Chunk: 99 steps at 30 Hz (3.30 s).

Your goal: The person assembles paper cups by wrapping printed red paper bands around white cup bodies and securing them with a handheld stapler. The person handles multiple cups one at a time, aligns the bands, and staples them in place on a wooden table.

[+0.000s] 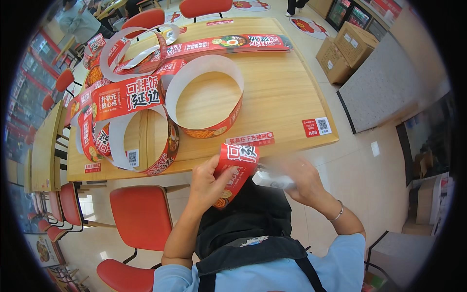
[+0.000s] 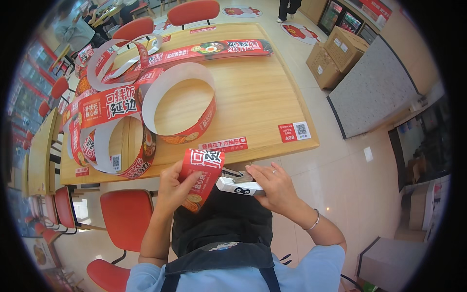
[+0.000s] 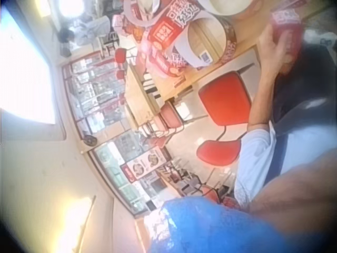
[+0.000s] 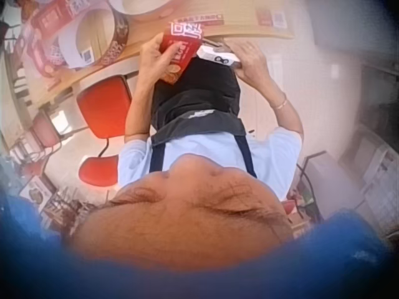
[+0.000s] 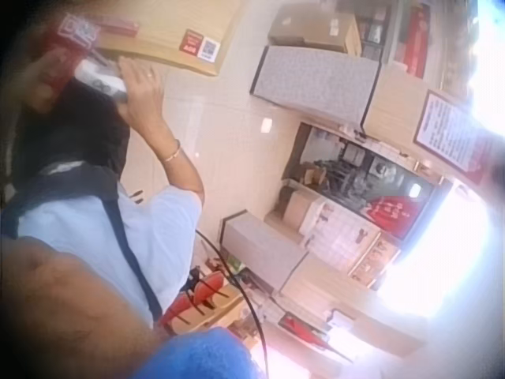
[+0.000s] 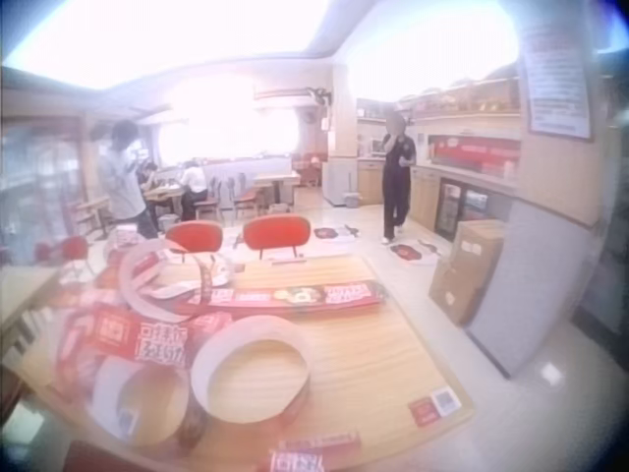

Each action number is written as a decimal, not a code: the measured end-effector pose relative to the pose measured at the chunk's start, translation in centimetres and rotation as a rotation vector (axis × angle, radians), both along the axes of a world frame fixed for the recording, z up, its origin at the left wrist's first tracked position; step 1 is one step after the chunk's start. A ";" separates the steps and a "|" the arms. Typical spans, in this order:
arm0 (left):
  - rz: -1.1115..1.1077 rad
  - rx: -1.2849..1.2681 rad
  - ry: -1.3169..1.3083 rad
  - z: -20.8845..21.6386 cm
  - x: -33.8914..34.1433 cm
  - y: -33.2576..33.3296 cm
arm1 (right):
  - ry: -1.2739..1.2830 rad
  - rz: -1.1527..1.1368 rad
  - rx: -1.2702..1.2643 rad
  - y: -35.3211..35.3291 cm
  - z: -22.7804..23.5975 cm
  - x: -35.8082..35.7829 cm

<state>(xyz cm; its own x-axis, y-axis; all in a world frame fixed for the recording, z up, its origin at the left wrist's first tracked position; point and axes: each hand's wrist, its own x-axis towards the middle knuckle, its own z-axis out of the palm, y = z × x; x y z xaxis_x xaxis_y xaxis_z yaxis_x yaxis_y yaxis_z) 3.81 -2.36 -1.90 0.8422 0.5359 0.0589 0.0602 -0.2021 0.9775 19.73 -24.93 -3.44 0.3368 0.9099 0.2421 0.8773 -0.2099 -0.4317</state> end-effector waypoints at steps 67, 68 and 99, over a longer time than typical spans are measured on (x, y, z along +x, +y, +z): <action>0.044 0.019 -0.062 -0.3 -0.5 -1.2 | -0.048 0.063 0.069 5.3 -0.7 1.8; 0.055 -0.001 -0.081 -0.9 -0.5 -1.3 | -0.044 0.072 0.095 5.5 -1.0 1.7; -0.060 0.245 -0.375 22.4 4.1 8.2 | -0.540 -0.275 0.040 8.0 0.3 16.0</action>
